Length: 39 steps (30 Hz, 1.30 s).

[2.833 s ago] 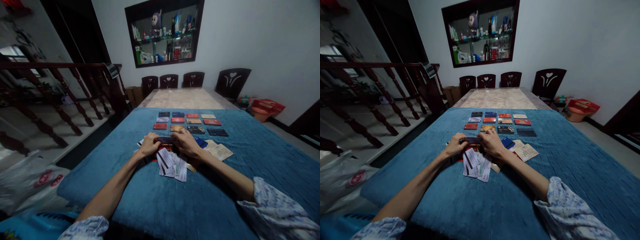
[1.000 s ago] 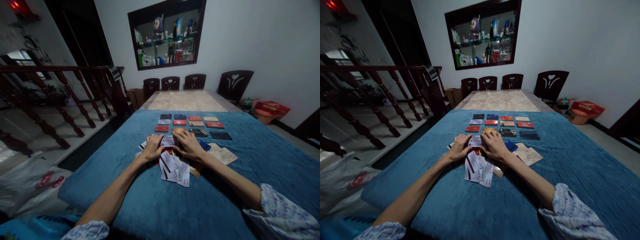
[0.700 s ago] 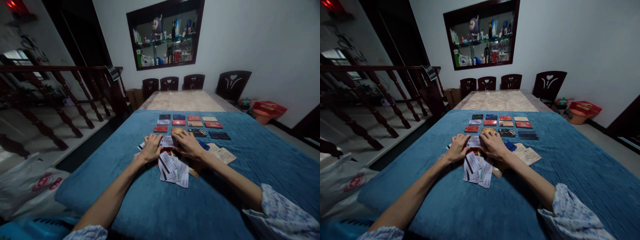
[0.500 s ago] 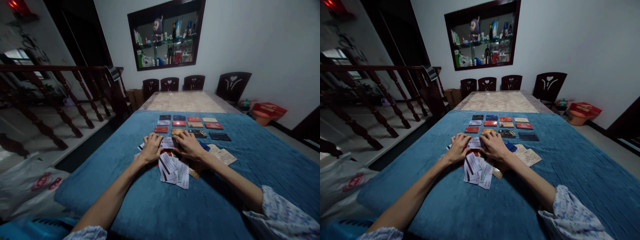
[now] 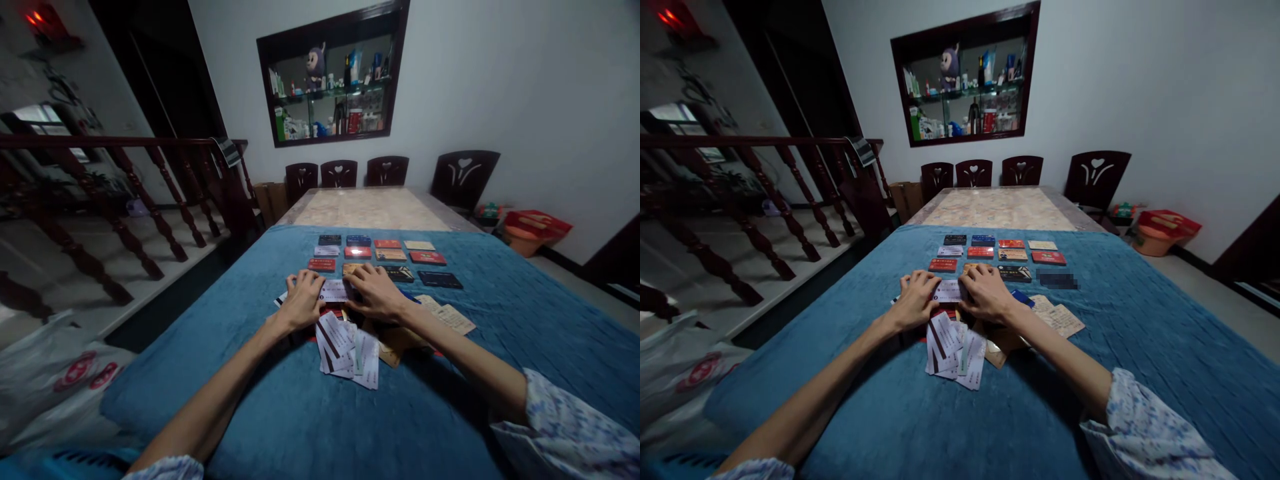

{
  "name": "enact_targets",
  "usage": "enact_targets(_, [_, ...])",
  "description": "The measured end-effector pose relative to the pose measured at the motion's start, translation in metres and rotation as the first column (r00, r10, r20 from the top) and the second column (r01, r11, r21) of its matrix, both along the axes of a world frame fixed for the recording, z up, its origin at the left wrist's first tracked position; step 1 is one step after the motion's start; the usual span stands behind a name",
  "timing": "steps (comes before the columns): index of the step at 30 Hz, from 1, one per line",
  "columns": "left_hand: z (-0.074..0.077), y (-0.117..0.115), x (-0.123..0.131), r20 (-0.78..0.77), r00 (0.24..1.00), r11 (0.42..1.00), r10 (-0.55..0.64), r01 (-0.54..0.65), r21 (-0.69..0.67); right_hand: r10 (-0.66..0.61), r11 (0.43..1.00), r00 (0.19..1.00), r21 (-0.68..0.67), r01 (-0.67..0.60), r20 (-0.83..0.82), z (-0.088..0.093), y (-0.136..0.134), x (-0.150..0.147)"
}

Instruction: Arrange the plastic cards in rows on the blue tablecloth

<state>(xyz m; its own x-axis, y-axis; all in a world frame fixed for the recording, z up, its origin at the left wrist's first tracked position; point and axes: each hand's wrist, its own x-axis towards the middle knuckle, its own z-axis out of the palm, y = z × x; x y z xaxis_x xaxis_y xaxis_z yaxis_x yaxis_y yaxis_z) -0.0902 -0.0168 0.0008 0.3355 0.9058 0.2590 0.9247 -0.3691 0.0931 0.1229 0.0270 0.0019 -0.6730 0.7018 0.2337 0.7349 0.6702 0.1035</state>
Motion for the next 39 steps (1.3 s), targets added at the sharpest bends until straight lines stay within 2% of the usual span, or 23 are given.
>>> enact_targets(11, [0.017,0.018,-0.006,-0.061,0.998,0.997,-0.016,0.011,-0.074,-0.004,0.996,0.998,-0.09,0.01,0.065,0.024,0.014,-0.012])
enact_targets(25, [0.037,0.064,-0.016,-0.136,0.99,0.995,0.028,-0.04,-0.092,-0.069,0.994,0.991,-0.077,0.079,0.118,0.048,0.052,-0.032])
enact_targets(39, [0.043,0.121,-0.015,-0.151,0.985,0.988,0.086,-0.104,-0.113,-0.145,0.984,0.979,-0.08,0.158,0.141,0.052,0.101,-0.049])
